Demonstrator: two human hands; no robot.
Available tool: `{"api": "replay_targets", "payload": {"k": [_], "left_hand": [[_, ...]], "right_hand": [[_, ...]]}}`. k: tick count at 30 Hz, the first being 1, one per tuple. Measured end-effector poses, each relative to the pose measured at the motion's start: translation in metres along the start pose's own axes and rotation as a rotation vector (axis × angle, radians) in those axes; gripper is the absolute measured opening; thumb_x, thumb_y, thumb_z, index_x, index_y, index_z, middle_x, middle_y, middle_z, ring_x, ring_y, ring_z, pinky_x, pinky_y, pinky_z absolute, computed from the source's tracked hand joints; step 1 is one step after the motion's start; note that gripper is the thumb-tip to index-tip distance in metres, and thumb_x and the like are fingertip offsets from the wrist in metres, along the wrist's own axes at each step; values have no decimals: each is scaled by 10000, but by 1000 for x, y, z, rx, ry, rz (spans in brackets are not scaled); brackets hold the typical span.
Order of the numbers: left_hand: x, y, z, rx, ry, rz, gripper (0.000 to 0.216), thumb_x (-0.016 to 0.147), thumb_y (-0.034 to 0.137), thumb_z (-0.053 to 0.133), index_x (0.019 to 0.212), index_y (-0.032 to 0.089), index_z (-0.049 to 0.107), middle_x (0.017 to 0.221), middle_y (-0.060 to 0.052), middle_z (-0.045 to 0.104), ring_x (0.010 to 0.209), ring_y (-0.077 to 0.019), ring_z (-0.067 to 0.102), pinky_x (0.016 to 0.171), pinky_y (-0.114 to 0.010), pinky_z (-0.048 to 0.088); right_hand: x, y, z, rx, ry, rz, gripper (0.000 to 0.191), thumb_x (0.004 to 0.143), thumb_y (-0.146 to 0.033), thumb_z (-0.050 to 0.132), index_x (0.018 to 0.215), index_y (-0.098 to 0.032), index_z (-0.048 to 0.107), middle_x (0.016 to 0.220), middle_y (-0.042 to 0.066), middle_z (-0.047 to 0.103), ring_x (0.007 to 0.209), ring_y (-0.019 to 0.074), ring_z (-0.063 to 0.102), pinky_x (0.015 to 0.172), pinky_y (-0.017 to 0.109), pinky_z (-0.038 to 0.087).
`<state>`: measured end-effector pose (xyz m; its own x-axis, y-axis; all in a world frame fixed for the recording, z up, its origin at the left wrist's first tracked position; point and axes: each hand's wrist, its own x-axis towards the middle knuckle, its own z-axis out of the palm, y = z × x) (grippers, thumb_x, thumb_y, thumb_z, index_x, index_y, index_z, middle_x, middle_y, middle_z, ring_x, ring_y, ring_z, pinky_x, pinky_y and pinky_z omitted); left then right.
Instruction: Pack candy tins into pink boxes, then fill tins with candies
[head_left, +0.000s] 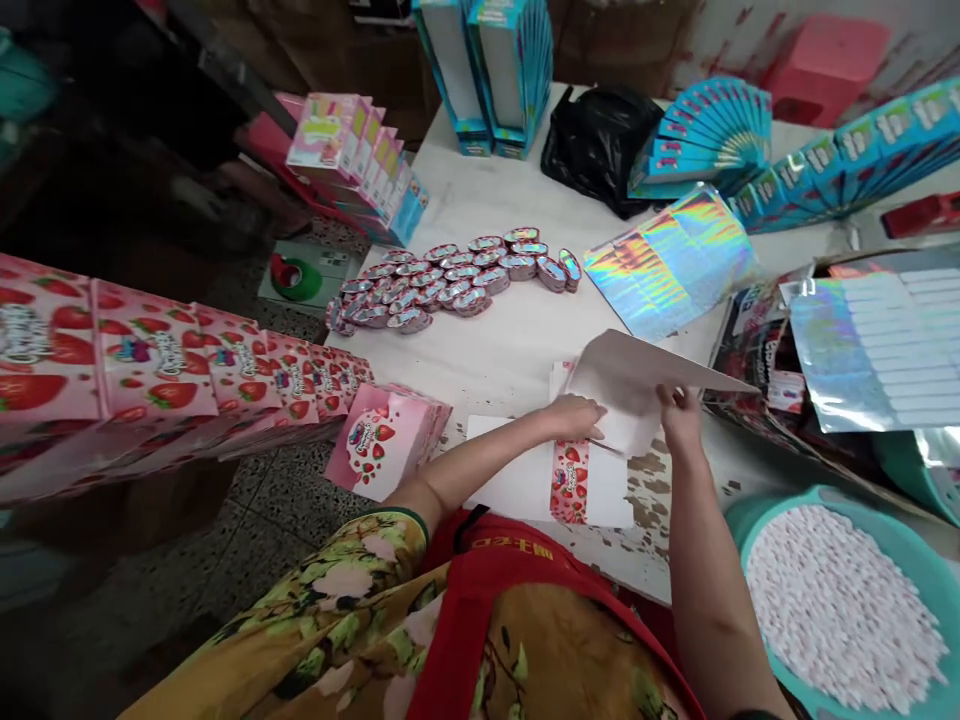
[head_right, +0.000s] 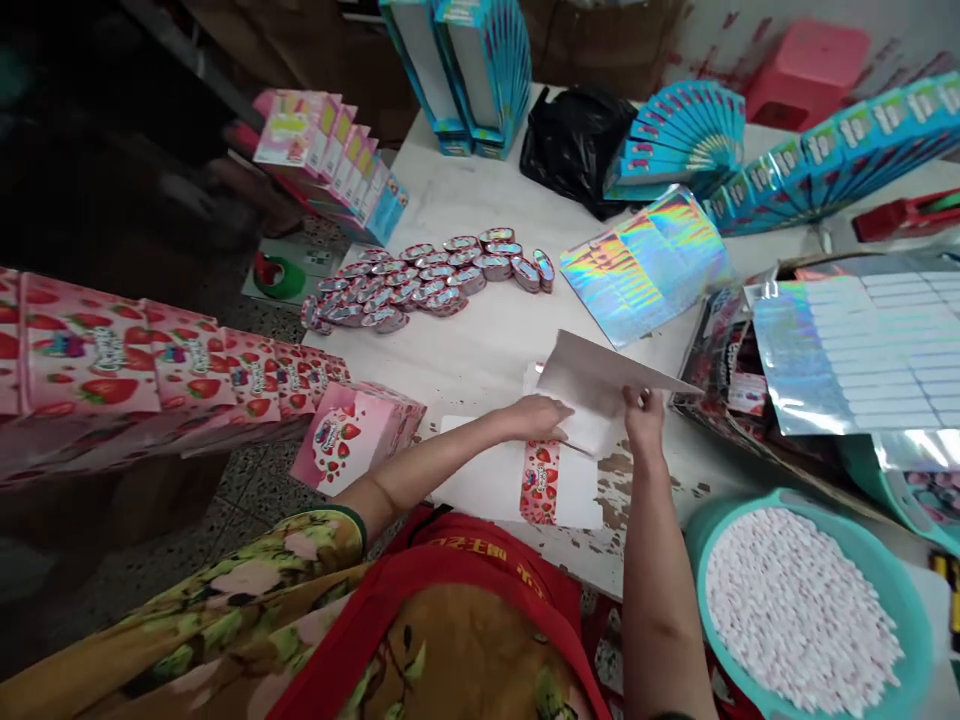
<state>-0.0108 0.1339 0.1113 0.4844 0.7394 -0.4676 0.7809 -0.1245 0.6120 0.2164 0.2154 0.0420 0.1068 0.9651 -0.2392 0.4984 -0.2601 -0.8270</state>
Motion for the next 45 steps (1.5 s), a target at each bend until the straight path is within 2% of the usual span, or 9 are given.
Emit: {"api": "replay_targets", "payload": {"k": [5, 10, 13, 18, 25, 31, 38, 42, 45], "left_hand": [[-73, -76, -58, -166, 576, -158, 449, 1023, 440, 529, 1434, 274, 600, 1446, -55, 642, 1329, -217, 598, 1153, -329, 445], [-51, -195, -85, -82, 773, -912, 820, 953, 334, 626, 1653, 174, 230, 1723, -195, 153, 1607, -374, 100, 1266, -603, 181], [-16, -218, -67, -58, 661, -957, 828, 953, 207, 567, 1664, 135, 149, 1730, -214, -3, 1606, -381, -32, 1266, -624, 107], [18, -215, -50, 81, 693, -787, 644, 1025, 157, 332, 1658, 150, 214, 1731, -195, 27, 1617, -311, -7, 1278, -604, 57], [28, -242, -79, 231, 683, -752, 725, 1016, 453, 473, 1634, 122, 286, 1710, -201, 200, 1613, -343, 92, 1274, -639, 19], [33, -225, -64, 232, 690, -749, 717, 962, 367, 572, 1620, 211, 334, 1571, -195, 427, 1440, -348, 425, 1209, -526, 331], [-8, -220, -102, -2, 717, -900, 757, 860, 425, 663, 1548, 219, 425, 1409, -194, 564, 1310, -374, 544, 1079, -504, 472], [-87, -189, -104, -119, 996, -854, 950, 736, 509, 781, 1525, 144, 398, 1421, -197, 563, 1335, -361, 540, 1126, -485, 460], [-125, -135, -101, -218, 863, -603, 935, 721, 498, 791, 1520, 213, 395, 1405, -114, 585, 1258, -295, 609, 1094, -437, 501]], "right_hand": [[-82, -18, -26, -179, 403, -161, 605, 904, -441, 516, 1452, -198, 439, 1339, 183, 527, 1289, 350, 538, 1013, 567, 531], [-136, -92, 36, -119, 1, -681, 301, 916, -359, 583, 1201, -263, 604, 1029, 140, 629, 1022, 332, 652, 920, 587, 564], [-104, -149, 114, -108, -206, -764, 404, 930, -314, 575, 1327, -239, 555, 1264, 167, 614, 1229, 310, 595, 1060, 552, 517], [9, -209, 221, -434, -155, -404, 825, 902, -251, 620, 1592, -46, 216, 1659, 264, 178, 1563, 341, 146, 1272, 543, 220], [101, -198, 275, -688, -198, -101, 1015, 819, -335, 805, 1590, -97, 189, 1637, 277, 204, 1461, 399, 225, 1189, 642, 214], [106, -181, 274, -786, -264, -171, 749, 851, -284, 759, 1460, -135, 348, 1472, 217, 393, 1332, 314, 355, 1033, 471, 442], [50, -194, 257, -624, -319, -114, 667, 882, -378, 700, 1414, -138, 377, 1417, 225, 463, 1324, 354, 454, 1043, 462, 483], [-39, -193, 178, -139, -463, -252, 751, 827, -426, 746, 1404, -158, 347, 1387, 169, 532, 1273, 284, 538, 1076, 420, 486], [-107, -170, 76, 109, -788, -222, 778, 781, -451, 801, 1390, -218, 377, 1296, 97, 609, 1112, 233, 645, 958, 385, 560]]}}
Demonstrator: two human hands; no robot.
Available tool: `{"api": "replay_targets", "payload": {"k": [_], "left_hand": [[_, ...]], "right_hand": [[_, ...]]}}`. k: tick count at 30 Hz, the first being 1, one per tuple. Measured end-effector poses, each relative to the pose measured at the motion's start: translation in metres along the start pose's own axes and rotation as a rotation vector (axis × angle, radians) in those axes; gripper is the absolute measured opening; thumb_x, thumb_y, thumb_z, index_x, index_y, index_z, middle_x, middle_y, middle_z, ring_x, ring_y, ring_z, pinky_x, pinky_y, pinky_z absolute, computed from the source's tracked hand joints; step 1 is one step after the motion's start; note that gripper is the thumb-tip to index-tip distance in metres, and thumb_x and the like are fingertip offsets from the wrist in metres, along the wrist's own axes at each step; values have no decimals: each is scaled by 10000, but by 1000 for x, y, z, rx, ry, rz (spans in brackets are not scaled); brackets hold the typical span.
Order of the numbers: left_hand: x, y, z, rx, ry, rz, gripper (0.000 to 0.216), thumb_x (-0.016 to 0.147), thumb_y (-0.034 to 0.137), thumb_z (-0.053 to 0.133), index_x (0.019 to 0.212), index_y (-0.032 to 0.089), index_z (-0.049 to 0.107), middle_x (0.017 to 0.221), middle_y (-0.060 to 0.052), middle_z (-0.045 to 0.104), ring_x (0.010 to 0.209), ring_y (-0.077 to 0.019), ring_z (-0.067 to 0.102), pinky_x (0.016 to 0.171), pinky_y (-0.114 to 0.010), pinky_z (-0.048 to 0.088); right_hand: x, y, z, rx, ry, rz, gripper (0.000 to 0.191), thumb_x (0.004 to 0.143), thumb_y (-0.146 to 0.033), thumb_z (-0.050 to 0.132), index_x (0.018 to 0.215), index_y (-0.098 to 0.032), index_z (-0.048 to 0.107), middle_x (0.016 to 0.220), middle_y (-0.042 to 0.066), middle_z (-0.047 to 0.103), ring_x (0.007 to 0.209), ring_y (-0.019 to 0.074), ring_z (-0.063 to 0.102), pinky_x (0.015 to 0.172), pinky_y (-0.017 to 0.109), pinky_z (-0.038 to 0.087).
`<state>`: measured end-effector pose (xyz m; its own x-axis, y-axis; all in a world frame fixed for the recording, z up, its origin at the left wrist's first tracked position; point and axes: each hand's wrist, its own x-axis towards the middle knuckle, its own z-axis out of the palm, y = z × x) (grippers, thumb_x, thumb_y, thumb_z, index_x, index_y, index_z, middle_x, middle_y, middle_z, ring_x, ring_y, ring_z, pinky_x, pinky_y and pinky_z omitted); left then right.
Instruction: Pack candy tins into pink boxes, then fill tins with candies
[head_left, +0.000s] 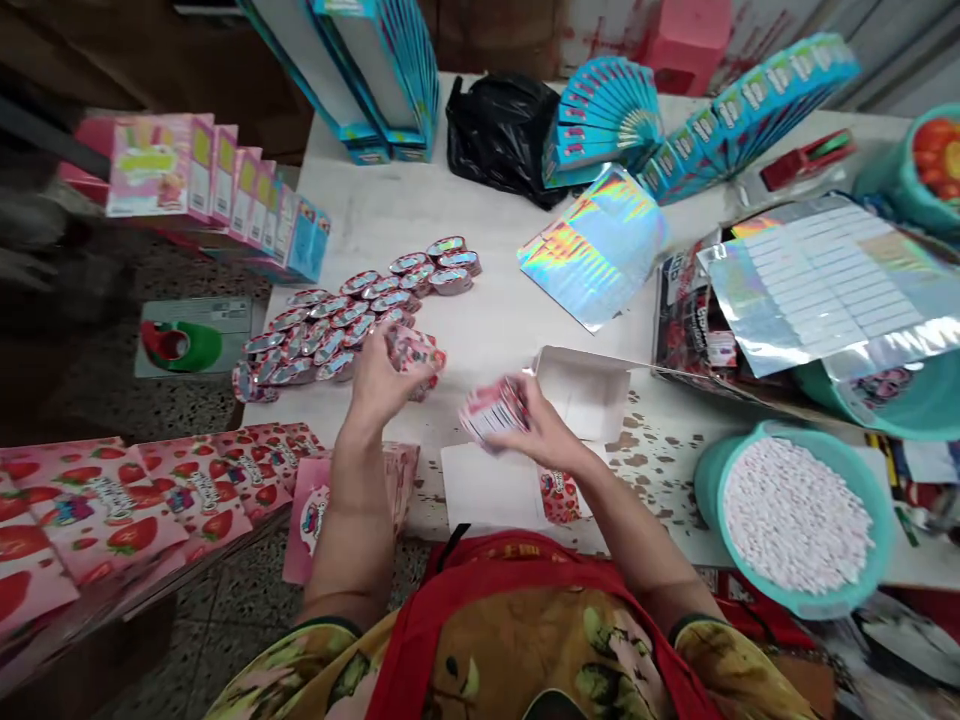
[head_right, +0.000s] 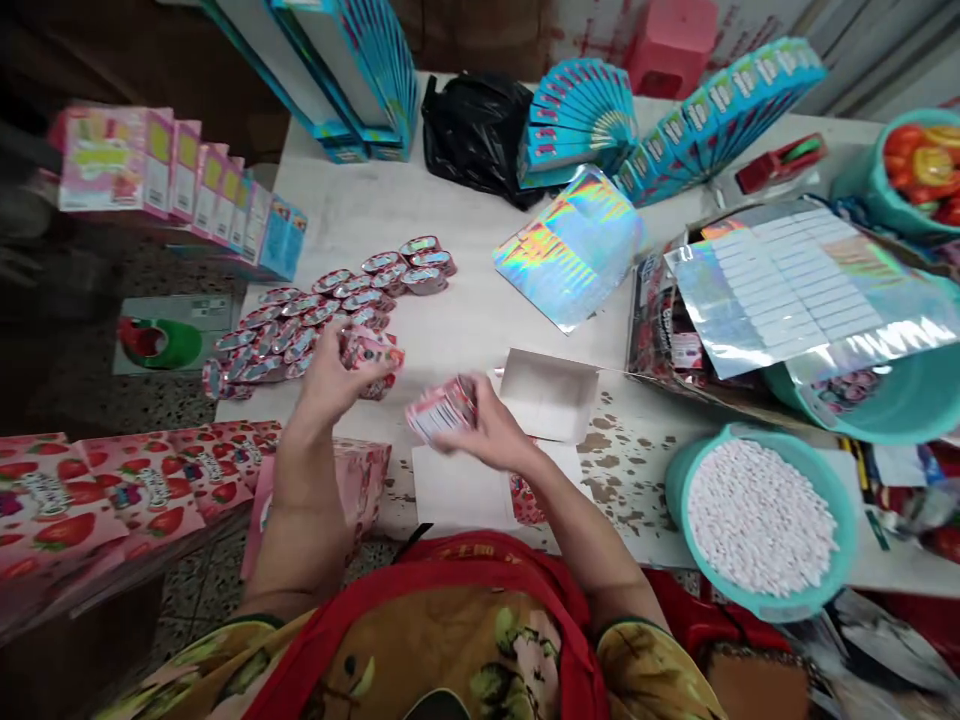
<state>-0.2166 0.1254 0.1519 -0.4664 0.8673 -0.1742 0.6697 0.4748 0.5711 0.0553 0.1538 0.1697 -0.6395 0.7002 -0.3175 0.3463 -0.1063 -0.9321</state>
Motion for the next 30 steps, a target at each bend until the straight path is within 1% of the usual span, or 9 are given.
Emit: {"api": "replay_targets", "payload": {"k": [2, 5, 7, 9, 13, 16, 20, 25, 30], "left_hand": [[-33, 39, 4, -26, -265, 225, 881, 744, 496, 781, 1507, 246, 417, 1359, -87, 614, 1201, -268, 638, 1057, -402, 525], [-61, 106, 53, 52, -528, 660, 712, 826, 462, 726, 1463, 252, 487, 1348, -104, 626, 1226, -278, 603, 1068, -397, 494], [-61, 137, 103, 182, -558, 863, 617, 886, 371, 669, 1461, 223, 503, 1338, -134, 628, 1228, -307, 587, 1055, -436, 472], [-52, 149, 152, 317, -524, 924, 533, 916, 264, 623, 1434, 167, 539, 1321, -187, 632, 1229, -346, 580, 1024, -482, 463], [-43, 131, 205, 380, -387, 875, 450, 984, 156, 483, 1426, 127, 568, 1469, -239, 553, 1393, -378, 482, 1136, -584, 363], [-60, 107, 205, 395, -361, 851, 440, 1011, 139, 415, 1416, 119, 586, 1489, -214, 557, 1435, -340, 473, 1242, -590, 249], [-85, 87, 192, 461, -502, 911, 387, 1002, 284, 521, 1305, 94, 669, 1570, -204, 482, 1494, -381, 404, 1261, -638, 226], [-77, 72, 191, 456, -519, 954, 404, 952, 98, 458, 1254, 135, 726, 1616, -137, 441, 1561, -339, 299, 1294, -616, 218], [-75, 71, 189, 444, -507, 919, 498, 946, 53, 393, 1307, 211, 698, 1651, -36, 401, 1559, -278, 321, 1332, -545, 181]], "right_hand": [[-75, 9, -29, 40, -60, 154, 743, 802, -441, 791, 1389, -237, 383, 1206, 80, 659, 946, 206, 689, 831, 365, 594], [-147, 39, -82, -8, 145, 329, 746, 792, -437, 796, 1376, -231, 380, 1208, 104, 671, 925, 220, 707, 786, 372, 608], [-163, 58, -110, -59, 279, 373, 762, 774, -467, 802, 1359, -213, 384, 1198, 118, 680, 991, 249, 709, 834, 398, 610], [-161, 69, -124, -118, 334, 381, 777, 769, -499, 794, 1355, -194, 385, 1169, 122, 691, 1022, 266, 703, 896, 435, 596], [-133, 71, -122, -262, 299, 369, 814, 760, -507, 779, 1396, -189, 384, 1175, 115, 680, 1022, 267, 688, 956, 474, 551], [-102, 70, -115, -338, 267, 301, 820, 751, -506, 771, 1405, -188, 393, 1234, 130, 650, 1080, 280, 661, 970, 462, 530], [-58, 73, -113, -568, 207, 212, 789, 767, -469, 750, 1413, -170, 410, 1368, 170, 573, 1239, 325, 584, 1008, 446, 505], [-19, 76, -123, -1057, 62, 308, 654, 846, -403, 685, 1409, -152, 468, 1391, 234, 562, 1253, 394, 545, 889, 429, 523], [-5, 89, -128, -1197, 4, 301, 663, 838, -349, 693, 1432, -168, 461, 1341, 216, 599, 1203, 366, 574, 923, 440, 509]]}}
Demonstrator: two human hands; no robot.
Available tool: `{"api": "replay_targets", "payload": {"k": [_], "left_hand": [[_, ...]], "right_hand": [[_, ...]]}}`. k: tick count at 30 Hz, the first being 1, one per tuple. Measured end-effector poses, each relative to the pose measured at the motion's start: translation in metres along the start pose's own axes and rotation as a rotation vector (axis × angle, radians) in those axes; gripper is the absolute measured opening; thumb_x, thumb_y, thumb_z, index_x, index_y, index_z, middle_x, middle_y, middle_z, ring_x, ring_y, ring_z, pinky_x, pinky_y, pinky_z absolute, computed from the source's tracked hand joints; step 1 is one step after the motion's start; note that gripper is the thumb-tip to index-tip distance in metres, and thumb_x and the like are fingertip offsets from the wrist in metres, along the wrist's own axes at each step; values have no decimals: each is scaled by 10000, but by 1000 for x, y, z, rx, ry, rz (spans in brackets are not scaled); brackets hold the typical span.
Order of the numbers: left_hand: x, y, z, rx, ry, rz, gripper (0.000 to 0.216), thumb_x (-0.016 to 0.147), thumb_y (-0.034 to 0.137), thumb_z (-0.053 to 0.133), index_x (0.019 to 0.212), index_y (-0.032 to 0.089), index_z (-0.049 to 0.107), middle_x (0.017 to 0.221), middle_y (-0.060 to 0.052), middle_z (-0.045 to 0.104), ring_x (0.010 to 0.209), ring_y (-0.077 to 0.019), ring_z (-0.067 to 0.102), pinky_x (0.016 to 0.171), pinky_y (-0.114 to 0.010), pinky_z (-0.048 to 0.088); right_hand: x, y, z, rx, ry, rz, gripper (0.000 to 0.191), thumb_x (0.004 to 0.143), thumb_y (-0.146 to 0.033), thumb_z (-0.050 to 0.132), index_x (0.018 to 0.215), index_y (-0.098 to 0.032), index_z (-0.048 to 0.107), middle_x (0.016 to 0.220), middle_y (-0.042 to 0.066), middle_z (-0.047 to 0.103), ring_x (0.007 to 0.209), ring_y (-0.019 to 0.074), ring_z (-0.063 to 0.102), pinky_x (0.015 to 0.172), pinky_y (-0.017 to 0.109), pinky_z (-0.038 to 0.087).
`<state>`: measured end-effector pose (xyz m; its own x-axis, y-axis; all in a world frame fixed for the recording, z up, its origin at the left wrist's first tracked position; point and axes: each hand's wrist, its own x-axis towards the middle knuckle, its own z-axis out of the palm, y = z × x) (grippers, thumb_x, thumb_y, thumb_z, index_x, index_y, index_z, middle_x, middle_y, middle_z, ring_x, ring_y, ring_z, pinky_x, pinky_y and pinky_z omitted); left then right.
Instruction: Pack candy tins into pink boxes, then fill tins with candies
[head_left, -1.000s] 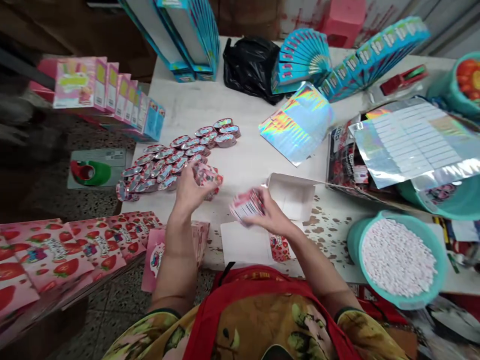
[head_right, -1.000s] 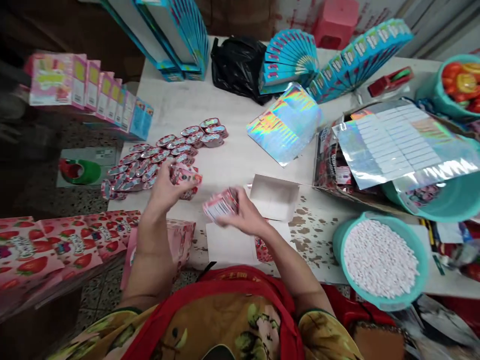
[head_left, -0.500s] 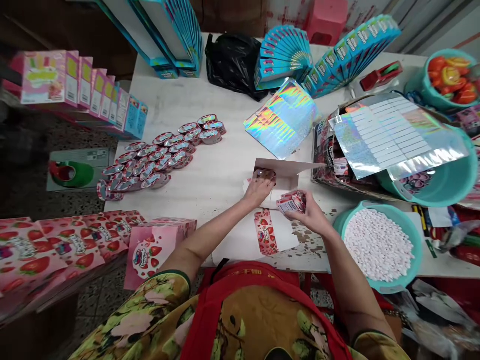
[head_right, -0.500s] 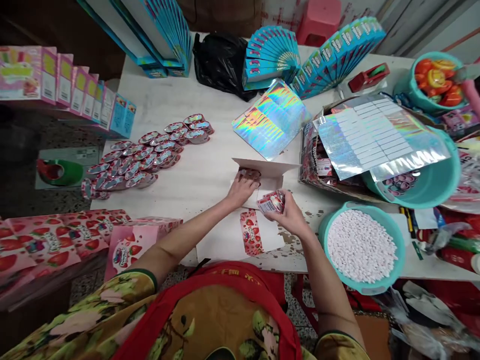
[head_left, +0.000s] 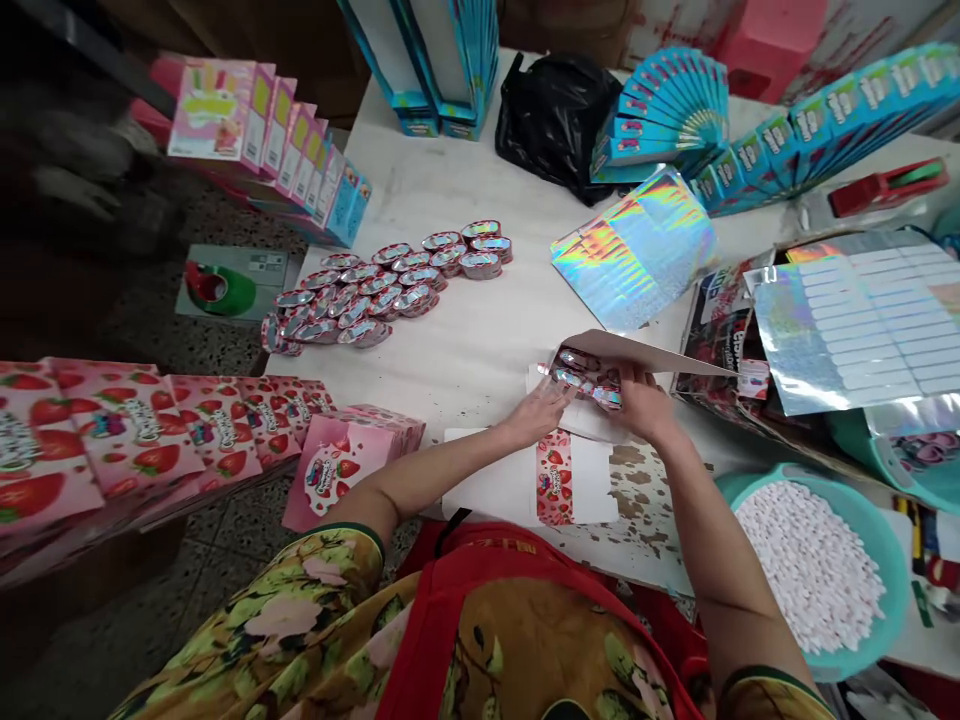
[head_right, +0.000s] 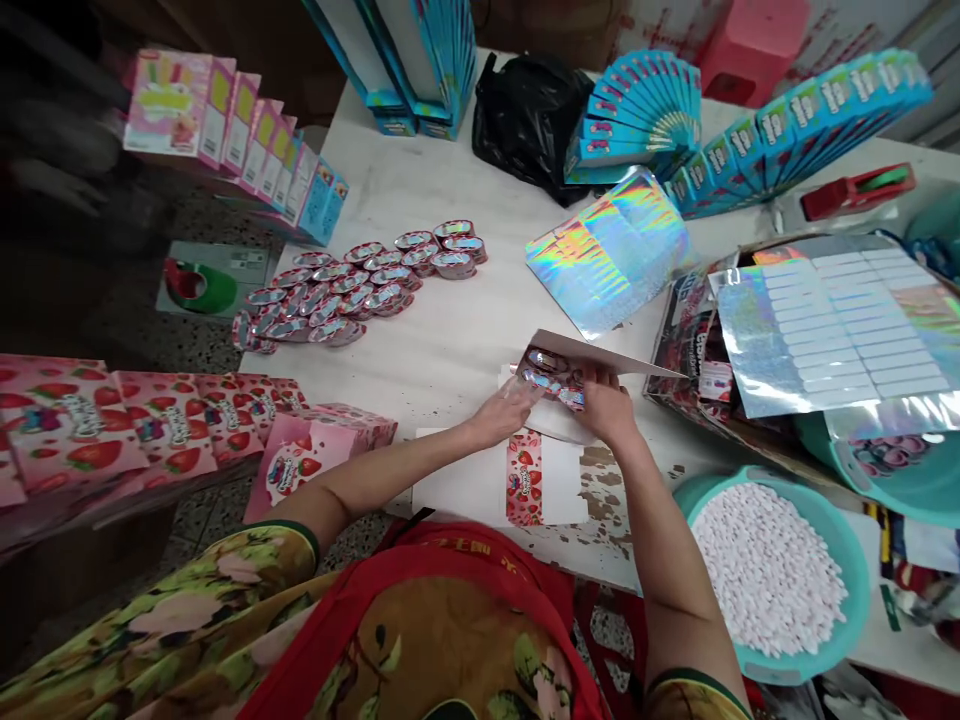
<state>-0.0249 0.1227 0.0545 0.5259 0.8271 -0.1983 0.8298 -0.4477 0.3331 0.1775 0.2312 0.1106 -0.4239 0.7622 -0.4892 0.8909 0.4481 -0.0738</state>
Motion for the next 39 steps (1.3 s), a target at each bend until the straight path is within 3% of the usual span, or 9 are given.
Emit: {"api": "replay_targets", "payload": {"k": [7, 10, 13, 16, 19, 23, 27, 32, 39], "left_hand": [[-5, -32, -37, -101, 149, -33, 397, 1041, 356, 428, 1306, 208, 684, 1588, -124, 484, 1538, -323, 357, 1295, -568, 247], [-9, -108, -69, -148, 302, -427, 496, 1051, 408, 409, 1475, 186, 541, 1548, -154, 522, 1534, -287, 363, 1293, -521, 236], [-5, -206, -94, -124, 362, -832, 757, 967, 359, 585, 1624, 131, 286, 1702, -190, 230, 1605, -324, 149, 1299, -506, 182], [6, -286, -106, -109, 235, -940, 1099, 829, 352, 765, 1664, 131, 87, 1729, -217, 54, 1611, -380, 0, 1284, -582, 106], [19, -323, -106, -107, 73, -939, 1152, 751, 366, 830, 1645, 121, 145, 1654, -284, 266, 1558, -427, 221, 1251, -641, 110], [29, -321, -95, -85, 67, -907, 910, 752, 441, 812, 1508, 139, 407, 1501, -253, 491, 1401, -407, 476, 1232, -647, 161], [32, -310, -78, -90, 138, -861, 787, 816, 473, 766, 1434, 109, 442, 1438, -232, 542, 1365, -380, 500, 1228, -651, 201], [36, -313, -71, -79, 187, -830, 744, 877, 459, 719, 1436, 87, 399, 1406, -205, 555, 1319, -327, 520, 1241, -624, 167], [35, -283, -76, -77, 153, -823, 647, 798, 354, 733, 1352, 104, 510, 1352, -212, 602, 1286, -375, 550, 1204, -624, 237]], "right_hand": [[-9, -2, 38, 31, 400, 45, 783, 873, -463, 685, 1519, -129, 392, 1559, 283, 403, 1447, 458, 353, 1132, 683, 304], [-24, -11, 38, 179, 542, 44, 590, 926, -498, 605, 1404, -156, 549, 1410, 266, 547, 1341, 428, 483, 1081, 651, 396], [-23, -41, 24, 367, 582, -182, 346, 952, -438, 596, 1214, -224, 669, 1158, 173, 676, 1111, 330, 630, 998, 545, 507], [15, -93, -1, 488, 630, -386, 319, 967, -373, 591, 1254, -246, 645, 1184, 144, 673, 1131, 294, 629, 1020, 504, 516], [92, -152, -31, 502, 628, -355, 578, 950, -349, 608, 1481, -174, 462, 1472, 201, 510, 1402, 324, 457, 1165, 525, 406], [212, -203, -56, 440, 420, -122, 1010, 802, -425, 785, 1578, -75, 241, 1657, 269, 201, 1567, 425, 115, 1232, 606, 231], [281, -216, -44, 303, 280, -137, 1051, 717, -520, 834, 1503, -47, 321, 1568, 305, 315, 1486, 447, 235, 1193, 617, 230], [299, -206, -23, 203, 301, -171, 903, 744, -436, 814, 1453, -69, 393, 1346, 255, 509, 1248, 378, 470, 1042, 499, 434], [279, -198, -25, 103, 153, -243, 1046, 759, -436, 803, 1609, -213, 235, 1582, 184, 364, 1293, 353, 465, 1012, 493, 517]]}}
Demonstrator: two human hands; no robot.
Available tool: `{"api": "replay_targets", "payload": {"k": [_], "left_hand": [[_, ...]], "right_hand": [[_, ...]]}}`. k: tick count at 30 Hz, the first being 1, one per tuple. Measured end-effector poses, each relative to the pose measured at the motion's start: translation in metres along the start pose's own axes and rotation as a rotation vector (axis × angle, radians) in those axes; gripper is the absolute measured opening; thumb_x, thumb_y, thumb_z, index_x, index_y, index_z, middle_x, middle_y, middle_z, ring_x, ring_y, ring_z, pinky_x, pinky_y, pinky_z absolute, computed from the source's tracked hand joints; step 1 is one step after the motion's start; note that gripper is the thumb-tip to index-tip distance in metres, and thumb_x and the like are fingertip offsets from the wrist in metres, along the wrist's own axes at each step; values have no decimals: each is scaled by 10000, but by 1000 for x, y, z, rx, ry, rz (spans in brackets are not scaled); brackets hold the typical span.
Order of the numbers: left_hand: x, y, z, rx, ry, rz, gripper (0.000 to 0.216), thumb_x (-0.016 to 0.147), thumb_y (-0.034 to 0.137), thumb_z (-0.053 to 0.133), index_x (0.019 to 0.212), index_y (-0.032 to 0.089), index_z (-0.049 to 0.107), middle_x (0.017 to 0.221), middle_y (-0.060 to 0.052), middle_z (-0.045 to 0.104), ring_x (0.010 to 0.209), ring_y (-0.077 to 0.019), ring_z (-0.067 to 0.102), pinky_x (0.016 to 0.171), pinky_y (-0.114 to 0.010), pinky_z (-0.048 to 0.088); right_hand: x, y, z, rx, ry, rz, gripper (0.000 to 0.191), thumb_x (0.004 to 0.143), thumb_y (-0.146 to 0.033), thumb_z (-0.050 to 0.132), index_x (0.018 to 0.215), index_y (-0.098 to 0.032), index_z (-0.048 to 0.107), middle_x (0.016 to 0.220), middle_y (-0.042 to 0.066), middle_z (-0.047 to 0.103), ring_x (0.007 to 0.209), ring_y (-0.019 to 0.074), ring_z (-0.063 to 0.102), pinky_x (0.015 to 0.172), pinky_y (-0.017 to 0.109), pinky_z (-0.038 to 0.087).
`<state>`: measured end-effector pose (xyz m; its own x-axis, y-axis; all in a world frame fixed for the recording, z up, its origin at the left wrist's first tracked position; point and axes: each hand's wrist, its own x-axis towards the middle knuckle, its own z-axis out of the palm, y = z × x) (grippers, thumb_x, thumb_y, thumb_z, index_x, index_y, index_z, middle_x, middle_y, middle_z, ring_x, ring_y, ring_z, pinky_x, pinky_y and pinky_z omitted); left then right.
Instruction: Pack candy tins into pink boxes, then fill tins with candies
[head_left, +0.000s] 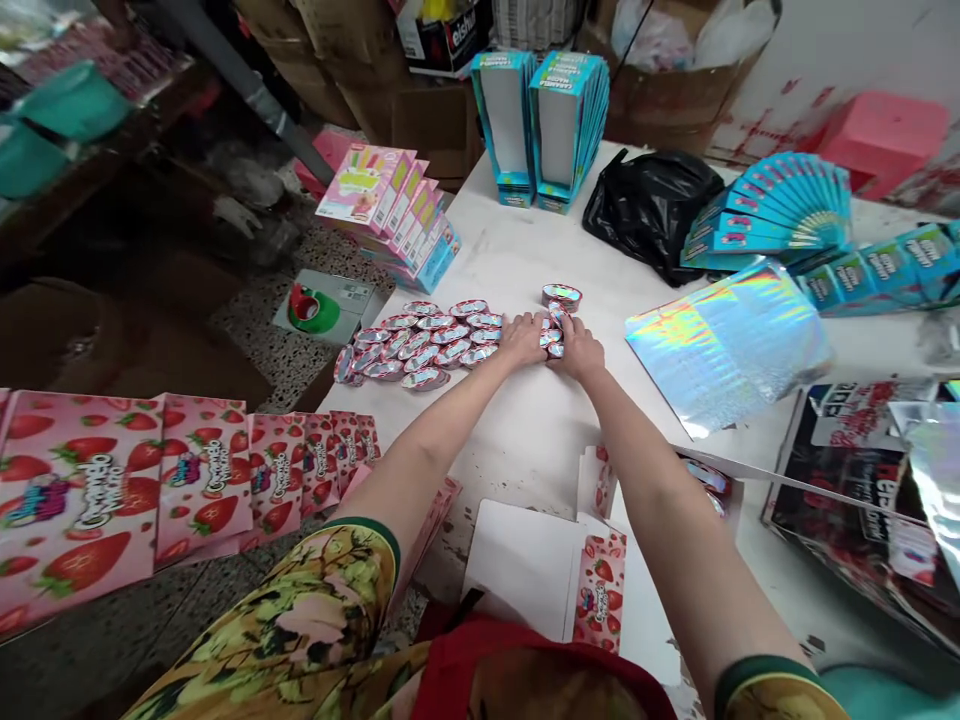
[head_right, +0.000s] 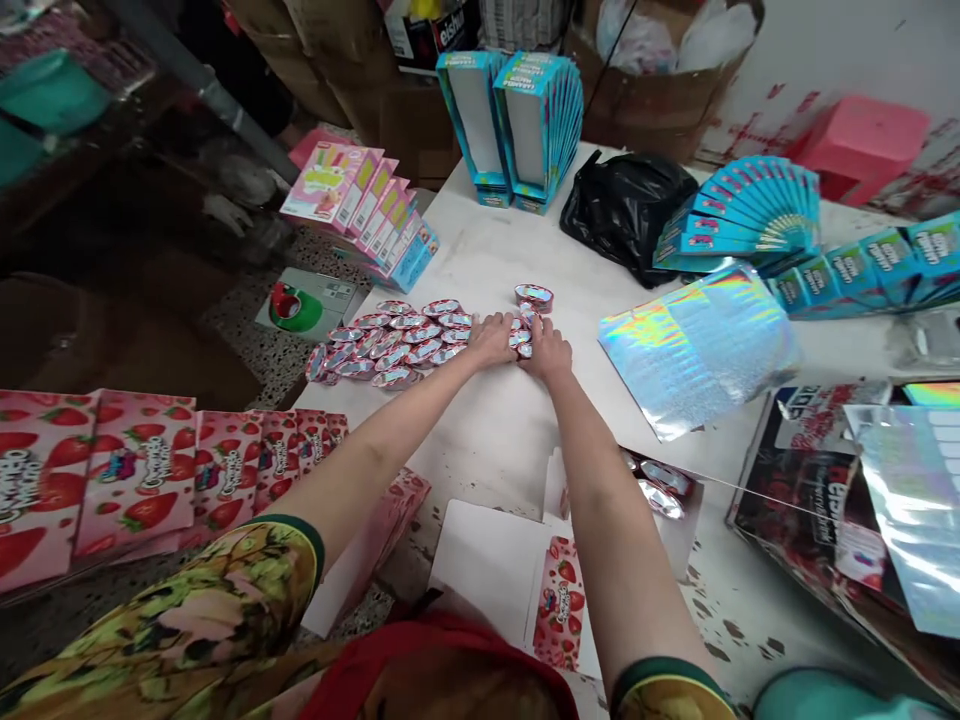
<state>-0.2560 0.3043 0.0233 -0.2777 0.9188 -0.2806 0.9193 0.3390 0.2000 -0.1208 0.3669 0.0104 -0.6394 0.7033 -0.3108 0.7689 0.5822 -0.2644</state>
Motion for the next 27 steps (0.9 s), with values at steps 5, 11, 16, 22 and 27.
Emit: {"api": "replay_targets", "payload": {"k": [5, 11, 16, 22, 27], "left_hand": [[-27, 6, -4, 46, 32, 2, 573, 836, 400, 687, 1319, 129, 540, 1321, -196, 628, 1341, -357, 485, 1236, -616, 131], [-103, 12, -1, -2, 199, -222, 539, 911, 517, 595, 1305, 157, 520, 1334, -203, 612, 1336, -366, 456, 1149, -560, 294], [-145, 22, 27, -64, -28, -280, 479, 905, 525, 610, 1222, 171, 550, 1239, -182, 637, 1247, -350, 527, 1112, -552, 351], [-143, 19, 45, -110, -38, -254, 553, 879, 437, 647, 1329, 152, 498, 1285, -200, 560, 1239, -368, 517, 1064, -543, 417], [-140, 12, 45, -138, -100, -217, 687, 830, 377, 694, 1431, 148, 450, 1353, -233, 517, 1252, -394, 491, 988, -521, 496]], "right_hand": [[-13, 7, -4, -30, 23, 13, 1189, 716, -433, 842, 1653, -336, 115, 1710, 111, 147, 1467, 434, 286, 1058, 551, 491], [4, 7, 0, 134, 107, 78, 1256, 698, -390, 851, 1663, -242, 62, 1682, 174, 192, 1402, 395, 404, 1090, 508, 473], [16, -28, 16, 225, 184, 166, 1181, 732, -473, 832, 1653, -271, 121, 1704, 195, 67, 1278, 415, 496, 955, 521, 527], [36, -48, 26, 114, 258, 190, 1106, 769, -519, 796, 1598, -96, 200, 1472, 261, 412, 1315, 386, 429, 1074, 544, 429], [45, -57, 17, 49, 184, 115, 926, 771, -498, 779, 1476, -87, 341, 1458, 255, 413, 1333, 376, 386, 1030, 513, 474]]}}
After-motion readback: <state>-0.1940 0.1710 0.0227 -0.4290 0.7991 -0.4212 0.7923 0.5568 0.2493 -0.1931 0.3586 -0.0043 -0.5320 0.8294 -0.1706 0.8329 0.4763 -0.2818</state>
